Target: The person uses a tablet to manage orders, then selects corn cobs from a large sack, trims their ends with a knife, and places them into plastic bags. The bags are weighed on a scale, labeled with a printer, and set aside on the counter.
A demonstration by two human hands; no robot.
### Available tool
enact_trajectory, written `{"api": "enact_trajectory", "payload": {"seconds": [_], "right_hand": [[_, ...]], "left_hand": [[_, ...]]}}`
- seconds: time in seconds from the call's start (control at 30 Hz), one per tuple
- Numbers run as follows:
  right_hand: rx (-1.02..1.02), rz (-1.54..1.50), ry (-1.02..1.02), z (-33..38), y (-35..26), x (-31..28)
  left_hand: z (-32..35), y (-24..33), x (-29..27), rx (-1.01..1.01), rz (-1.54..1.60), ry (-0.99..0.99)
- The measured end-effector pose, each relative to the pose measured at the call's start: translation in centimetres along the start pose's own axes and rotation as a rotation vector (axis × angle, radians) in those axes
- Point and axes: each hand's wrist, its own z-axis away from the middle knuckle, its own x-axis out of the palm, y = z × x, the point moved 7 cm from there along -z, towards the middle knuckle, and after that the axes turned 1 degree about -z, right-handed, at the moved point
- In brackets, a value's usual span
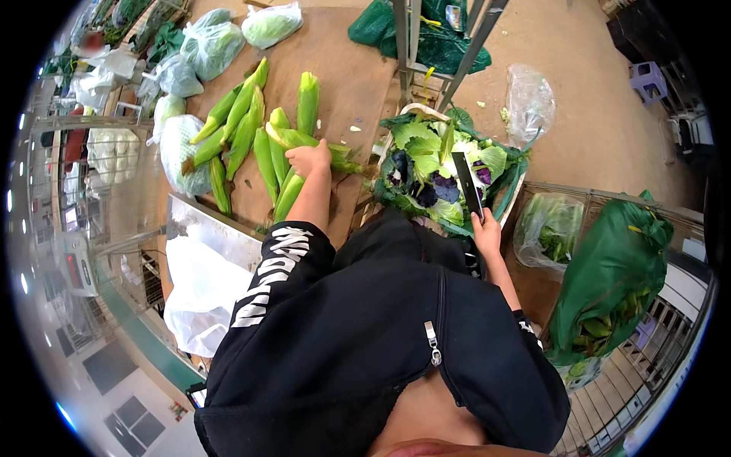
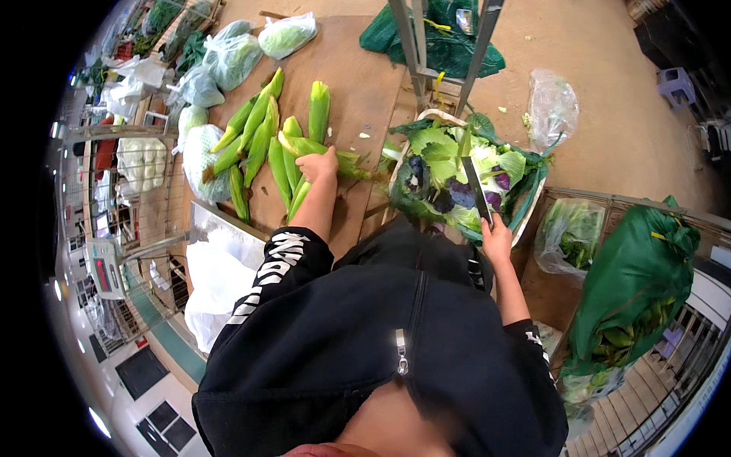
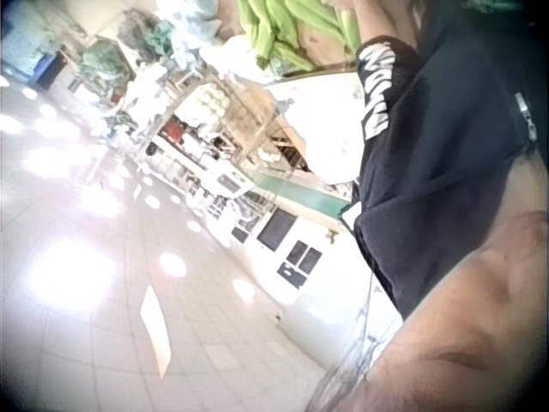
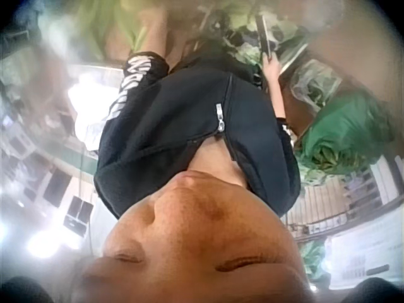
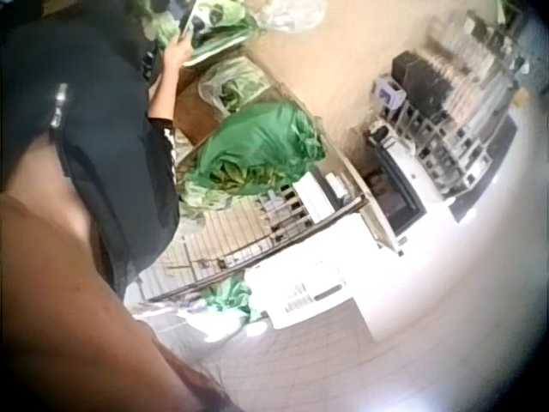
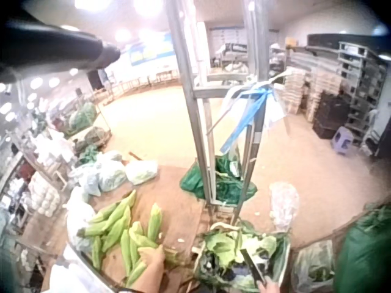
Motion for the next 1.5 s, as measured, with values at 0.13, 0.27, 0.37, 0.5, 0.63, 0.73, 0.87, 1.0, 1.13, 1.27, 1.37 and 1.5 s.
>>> {"api": "enact_trajectory", "payload": {"seconds": [0.13, 0.27, 0.37, 0.5, 0.63, 0.73, 0.87, 1.0, 1.13, 1.27, 1.37, 1.5], "right_hand": [[-0.067, -0.043, 0.136, 2.0, 0.1, -2.0], [-0.148, -0.116, 0.262, 3.5, -0.3, -3.2], [-0.040, -0.088, 0.135, 2.9, -2.2, -3.2], [-0.375, -0.268, 0.437, 6.5, -11.6, -10.3], [-0.154, 0.015, 0.341, 5.6, -4.1, -7.7], [0.232, 0.102, 0.244, 6.5, 7.2, -4.9], [0.245, 0.104, 0.227, 6.1, 5.6, -6.7], [0.208, -0.021, 0.280, 6.4, 5.3, -6.8], [0.215, 0.086, 0.173, 7.8, 5.8, -4.5], [0.122, 0.178, 0.108, 7.0, 6.2, -2.0], [0.149, 0.227, 0.046, 5.9, 6.2, -1.3], [0.099, 0.222, 0.056, 5.0, 3.9, -1.4]], "left_hand": [[4.1, 3.3, -1.5, 0.576, 0.558, -0.492], [11.3, 1.4, 0.5, 0.413, 0.609, -1.275], [17.3, 1.7, 2.9, 0.823, 0.221, -1.277], [23.4, 3.5, 4.5, 0.890, 0.114, -1.386], [28.5, 6.5, 3.0, 0.993, 0.087, -1.461], [30.5, 8.3, 2.8, 1.165, 0.156, -1.468], [27.7, 8.9, 0.9, 1.230, 0.135, -1.303], [19.6, 7.0, -7.3, 1.199, 0.204, -0.969], [5.8, 2.7, -13.9, 1.139, -0.070, -0.360], [-6.2, -4.5, -9.4, 0.989, -0.151, 0.025], [-13.7, -3.1, -9.8, 0.923, -0.009, 0.164], [-25.2, -6.4, -7.4, 0.324, -0.409, -0.094]]}}
